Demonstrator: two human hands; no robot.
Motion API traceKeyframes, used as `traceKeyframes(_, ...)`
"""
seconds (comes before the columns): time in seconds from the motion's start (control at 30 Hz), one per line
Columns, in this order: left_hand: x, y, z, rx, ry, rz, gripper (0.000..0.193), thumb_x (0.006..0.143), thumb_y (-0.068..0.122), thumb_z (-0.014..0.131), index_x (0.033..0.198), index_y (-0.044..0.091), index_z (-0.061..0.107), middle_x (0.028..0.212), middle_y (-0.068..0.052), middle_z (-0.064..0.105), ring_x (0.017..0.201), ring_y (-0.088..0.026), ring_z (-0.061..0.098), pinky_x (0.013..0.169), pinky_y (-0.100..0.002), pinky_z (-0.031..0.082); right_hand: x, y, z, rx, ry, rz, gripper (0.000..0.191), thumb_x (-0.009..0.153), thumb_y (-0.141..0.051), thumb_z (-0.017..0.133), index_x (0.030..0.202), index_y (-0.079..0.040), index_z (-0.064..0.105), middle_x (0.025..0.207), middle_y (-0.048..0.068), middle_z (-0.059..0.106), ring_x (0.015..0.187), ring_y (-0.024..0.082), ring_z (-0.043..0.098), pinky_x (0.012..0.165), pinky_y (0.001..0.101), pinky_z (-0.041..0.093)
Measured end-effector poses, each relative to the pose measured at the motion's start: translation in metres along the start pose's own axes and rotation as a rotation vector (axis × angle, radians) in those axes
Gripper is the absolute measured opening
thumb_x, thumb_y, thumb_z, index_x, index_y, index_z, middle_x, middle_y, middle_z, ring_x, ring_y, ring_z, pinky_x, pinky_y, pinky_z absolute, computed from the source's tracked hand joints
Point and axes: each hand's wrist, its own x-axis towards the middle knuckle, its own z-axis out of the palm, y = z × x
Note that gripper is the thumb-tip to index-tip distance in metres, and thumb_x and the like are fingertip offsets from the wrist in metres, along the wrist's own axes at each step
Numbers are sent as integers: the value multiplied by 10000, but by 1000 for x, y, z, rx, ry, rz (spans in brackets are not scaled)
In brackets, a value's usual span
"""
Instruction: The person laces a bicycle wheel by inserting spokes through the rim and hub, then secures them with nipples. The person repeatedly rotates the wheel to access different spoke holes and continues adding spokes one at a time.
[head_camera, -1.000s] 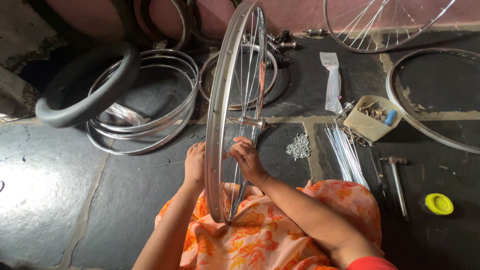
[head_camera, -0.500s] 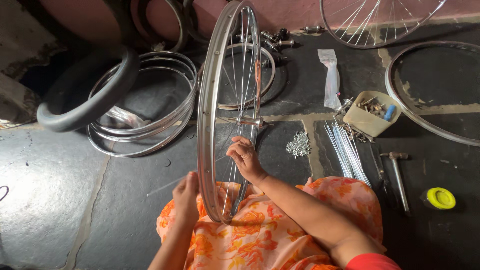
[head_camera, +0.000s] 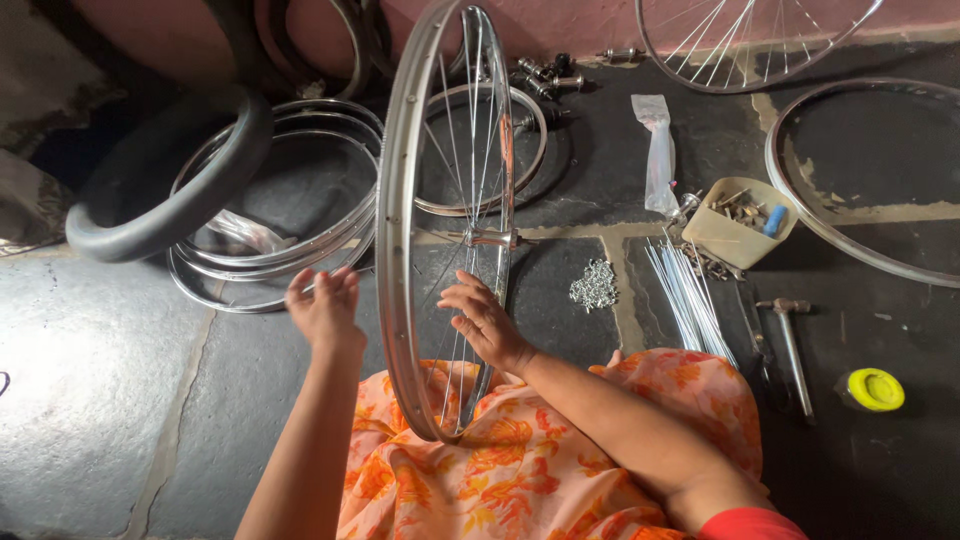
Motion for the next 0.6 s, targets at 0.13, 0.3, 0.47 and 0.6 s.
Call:
traceKeyframes(0.13, 13, -26, 22, 69, -123, 48, 300, 1035, 118, 572, 1298, 123, 426, 1019, -161, 691, 816, -183, 699, 699, -297, 601, -1, 4, -4, 3, -35, 42, 267, 1082, -304, 524, 1239, -121, 639, 1424, 74, 563, 1545, 338, 315, 1281, 474, 258)
traceKeyframes(0.3, 21, -41, 36, 248, -102, -28, 267, 1020, 160, 575, 1262, 106, 475, 1020, -117, 680, 786, -155, 709, 638, -292, 589, 2, 4, -6, 6, -50, 49, 290, 1089, -350, 505, 1227, -123, 621, 1408, 68, 572, 1551, 332, 301, 1288, 480, 256)
traceKeyframes(0.47, 23, -50, 51, 377, -117, 46, 242, 1029, 153, 618, 1231, 69, 515, 1019, -118, 681, 754, -134, 710, 614, -258, 591, 4, 5, -8, -7, -60, 56, 301, 1084, -374, 490, 1213, -131, 613, 1390, 64, 577, 1558, 328, 277, 1291, 497, 239)
traceKeyframes(0.6, 16, -60, 68, 311, -173, 61, 330, 988, 119, 709, 1240, 65, 502, 937, -136, 647, 693, -139, 658, 552, -260, 535, 3, 6, -11, 13, -55, 41, 270, 1094, -342, 497, 1205, -125, 612, 1367, 71, 576, 1551, 325, 292, 1292, 495, 250)
